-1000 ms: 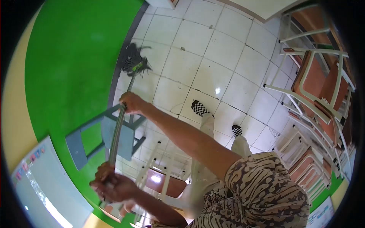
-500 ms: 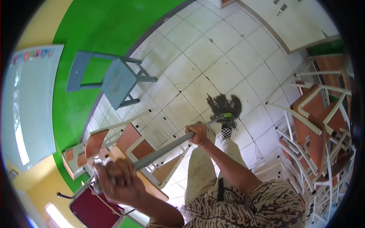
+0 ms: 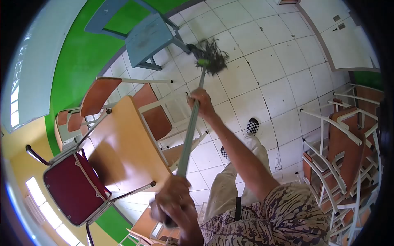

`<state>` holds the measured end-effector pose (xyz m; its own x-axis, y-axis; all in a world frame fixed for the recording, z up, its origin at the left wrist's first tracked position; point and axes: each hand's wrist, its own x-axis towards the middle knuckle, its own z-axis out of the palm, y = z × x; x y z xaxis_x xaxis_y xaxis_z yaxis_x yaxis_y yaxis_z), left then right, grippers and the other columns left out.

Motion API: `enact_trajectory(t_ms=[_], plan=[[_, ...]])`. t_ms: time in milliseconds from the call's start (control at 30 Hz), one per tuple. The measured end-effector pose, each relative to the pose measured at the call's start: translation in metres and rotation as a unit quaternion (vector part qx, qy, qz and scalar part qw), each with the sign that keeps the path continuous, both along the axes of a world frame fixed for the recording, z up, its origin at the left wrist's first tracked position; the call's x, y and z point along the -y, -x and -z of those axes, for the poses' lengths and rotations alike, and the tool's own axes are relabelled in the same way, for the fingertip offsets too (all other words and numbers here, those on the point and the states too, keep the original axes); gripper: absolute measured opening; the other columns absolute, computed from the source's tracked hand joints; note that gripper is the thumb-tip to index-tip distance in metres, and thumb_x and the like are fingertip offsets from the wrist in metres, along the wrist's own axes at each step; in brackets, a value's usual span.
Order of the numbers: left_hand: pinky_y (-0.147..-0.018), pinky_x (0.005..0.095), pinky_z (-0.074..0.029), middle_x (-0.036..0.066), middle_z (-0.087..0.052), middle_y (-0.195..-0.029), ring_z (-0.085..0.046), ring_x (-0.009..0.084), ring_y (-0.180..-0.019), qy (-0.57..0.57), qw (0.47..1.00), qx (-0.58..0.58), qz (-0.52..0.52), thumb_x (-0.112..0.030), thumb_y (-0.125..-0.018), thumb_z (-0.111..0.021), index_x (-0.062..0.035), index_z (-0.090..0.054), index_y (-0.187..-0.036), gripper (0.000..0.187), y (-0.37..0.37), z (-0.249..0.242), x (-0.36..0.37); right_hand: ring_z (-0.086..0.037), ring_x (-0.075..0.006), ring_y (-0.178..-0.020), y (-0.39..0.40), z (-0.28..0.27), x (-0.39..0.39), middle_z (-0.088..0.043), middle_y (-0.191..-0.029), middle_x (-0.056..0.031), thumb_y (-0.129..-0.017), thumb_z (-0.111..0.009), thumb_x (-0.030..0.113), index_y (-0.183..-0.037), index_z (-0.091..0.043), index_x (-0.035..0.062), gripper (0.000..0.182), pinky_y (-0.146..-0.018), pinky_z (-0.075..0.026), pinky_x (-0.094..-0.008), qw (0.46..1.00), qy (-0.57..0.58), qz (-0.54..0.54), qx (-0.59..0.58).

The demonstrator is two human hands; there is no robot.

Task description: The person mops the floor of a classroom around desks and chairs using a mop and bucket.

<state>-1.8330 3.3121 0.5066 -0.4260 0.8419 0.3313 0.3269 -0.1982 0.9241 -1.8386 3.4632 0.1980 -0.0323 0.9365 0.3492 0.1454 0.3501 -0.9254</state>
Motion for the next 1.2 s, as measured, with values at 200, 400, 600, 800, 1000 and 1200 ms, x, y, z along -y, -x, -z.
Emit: enact_trajectory(t_ms=[200, 400, 600, 800, 1000, 1200], plan=[[-0.041, 0.029, -0.036, 0.002, -0.038, -0.05, -0.037, 0.0132, -0.041, -0.109, 0.989, -0.011, 0.101, -0.035, -0.098, -0.037, -0.0025, -0.05, -0.08, 0.039, 0.009, -0.047, 0.059, -0.049, -0.0338, -0.061, 0.011, -0.022, 0.139, -0.045, -0.057, -0.0117, -0.069, -0.065, 0.009, -0.057, -0.043, 0.0056, 0.024, -0.062, -0.041, -0.0423, 0.999, 0.041, -0.023, -0.021], [-0.045, 0.0301, -0.035, 0.009, -0.046, -0.052, -0.042, 0.0182, -0.047, -0.035, 0.999, 0.02, -0.033, -0.025, -0.099, -0.038, -0.0047, -0.042, -0.065, 0.04, 0.066, -0.014, 0.116, -0.049, -0.0304, -0.059, 0.058, 0.004, 0.133, -0.046, -0.055, -0.0091, -0.065, -0.065, 0.012, -0.054, -0.043, 0.01, 0.024, -0.06, -0.041, -0.0405, 0.984, -0.036, -0.164, 0.056], [-0.045, 0.0297, -0.033, 0.008, -0.043, -0.049, -0.038, 0.0175, -0.042, -0.07, 0.996, 0.001, -0.056, -0.017, -0.1, -0.033, -0.002, -0.041, -0.062, 0.042, 0.064, 0.035, 0.14, -0.051, -0.0285, -0.061, 0.076, 0.035, 0.126, -0.05, -0.057, -0.0062, -0.064, -0.066, 0.012, -0.055, -0.045, 0.0107, 0.022, -0.06, -0.042, -0.0386, 0.988, -0.074, -0.127, 0.054], [-0.039, 0.0261, -0.024, 0.002, -0.031, -0.048, -0.026, 0.0098, -0.038, -0.04, 0.994, 0.097, -0.004, -0.016, -0.098, -0.035, -0.0061, -0.037, -0.064, 0.036, 0.099, -0.047, 0.176, -0.052, -0.0298, -0.059, 0.026, -0.034, 0.28, -0.051, -0.058, -0.0076, -0.064, -0.067, 0.016, -0.055, -0.048, 0.0112, 0.021, -0.055, -0.041, -0.041, 0.99, 0.043, 0.021, 0.13], [-0.036, 0.0248, -0.027, -0.001, -0.034, -0.05, -0.027, 0.0079, -0.038, 0.103, 0.951, 0.29, 0.017, -0.006, -0.091, -0.042, -0.01, -0.039, -0.069, 0.023, 0.085, -0.017, 0.165, -0.049, -0.0254, -0.043, -0.031, -0.01, 0.399, -0.047, -0.05, -0.0041, -0.064, -0.067, 0.008, -0.057, -0.043, 0.0125, 0.026, -0.044, -0.041, -0.0372, 0.978, 0.134, 0.072, 0.139], [-0.043, 0.0221, -0.03, 0.002, -0.031, -0.048, -0.026, 0.009, -0.039, -0.08, 0.984, 0.094, 0.128, -0.014, -0.092, -0.037, -0.0096, -0.03, -0.07, 0.023, 0.065, -0.053, 0.182, -0.052, -0.0265, -0.054, -0.021, 0.0, 0.329, -0.049, -0.058, -0.0039, -0.054, -0.07, 0.023, -0.058, -0.046, 0.0153, 0.025, -0.052, -0.038, -0.0424, 0.99, 0.037, 0.093, 0.096]])
